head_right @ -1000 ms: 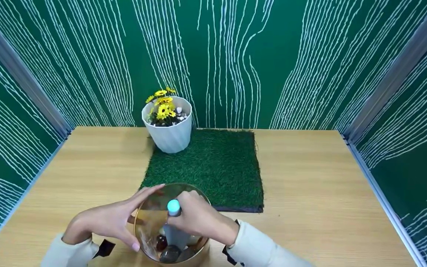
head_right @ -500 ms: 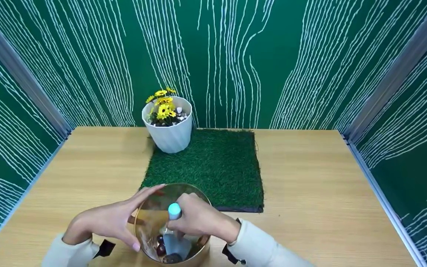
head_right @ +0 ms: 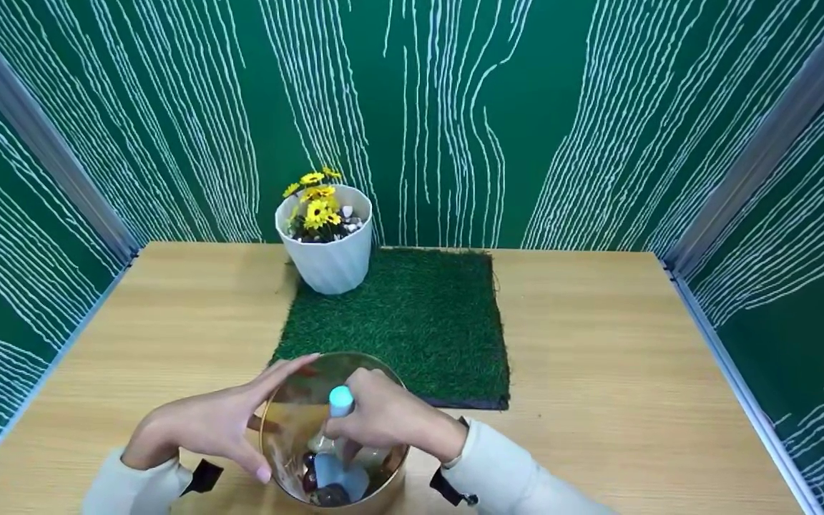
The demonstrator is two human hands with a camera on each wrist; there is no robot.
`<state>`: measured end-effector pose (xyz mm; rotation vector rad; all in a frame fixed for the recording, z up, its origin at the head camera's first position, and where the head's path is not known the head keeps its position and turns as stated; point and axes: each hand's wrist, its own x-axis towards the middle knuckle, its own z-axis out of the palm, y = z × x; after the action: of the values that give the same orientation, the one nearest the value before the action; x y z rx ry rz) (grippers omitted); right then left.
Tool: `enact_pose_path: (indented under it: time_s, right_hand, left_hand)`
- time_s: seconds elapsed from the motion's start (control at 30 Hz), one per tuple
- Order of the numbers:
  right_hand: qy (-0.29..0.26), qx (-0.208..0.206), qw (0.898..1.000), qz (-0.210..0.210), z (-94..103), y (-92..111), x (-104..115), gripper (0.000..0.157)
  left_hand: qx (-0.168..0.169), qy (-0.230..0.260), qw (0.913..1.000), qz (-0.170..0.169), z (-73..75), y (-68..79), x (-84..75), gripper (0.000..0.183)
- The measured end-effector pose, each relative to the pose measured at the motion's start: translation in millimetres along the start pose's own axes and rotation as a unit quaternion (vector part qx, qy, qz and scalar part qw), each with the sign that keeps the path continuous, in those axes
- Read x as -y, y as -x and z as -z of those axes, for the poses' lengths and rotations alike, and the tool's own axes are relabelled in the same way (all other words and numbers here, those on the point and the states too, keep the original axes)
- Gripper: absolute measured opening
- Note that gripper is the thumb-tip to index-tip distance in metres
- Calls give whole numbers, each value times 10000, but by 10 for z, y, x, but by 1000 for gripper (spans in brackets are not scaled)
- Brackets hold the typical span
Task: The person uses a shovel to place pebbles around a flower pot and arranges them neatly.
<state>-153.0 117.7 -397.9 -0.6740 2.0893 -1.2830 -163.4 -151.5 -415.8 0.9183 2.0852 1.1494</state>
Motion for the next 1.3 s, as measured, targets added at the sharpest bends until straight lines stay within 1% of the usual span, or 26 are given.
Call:
enact_pose_path:
  time_s: [0.17,0.37,0.5,0.6,0.73,0.87,1.1,1.2,1.3]
  right_hand:
    - [88,-135,9999,23,23,30,20,15]
    - [292,-331,9990,70,37,31,23,16]
    - [387,-469,9981,44,42,32,12,13]
    - [470,-500,9976,91,39,32,-3,11]
    - [500,-368,9978,252,18,26,-16,12]
    - [466,-138,9981,376,-8,8,-19,11]
    - [252,156,9987,423,-20,-14,-31,9]
    - [247,261,9982,480,-17,-21,-38,10]
    - [102,241,9987,427,-2,-2,-35,11]
  left_hand:
    - [84,69,9999,-46,14,3,5,127]
    - [78,21,9999,-81,18,10,5,127]
    - [101,40,9999,-68,20,10,8,126]
    - [132,61,9999,-57,24,12,9,126]
    - [144,67,9999,-46,28,17,8,126]
    - [120,33,9999,12,23,20,7,126]
    - [82,16,10000,-6,17,14,7,127]
    - [5,-32,10000,68,4,11,-4,128]
    - [-59,-67,9999,146,-11,6,-12,128]
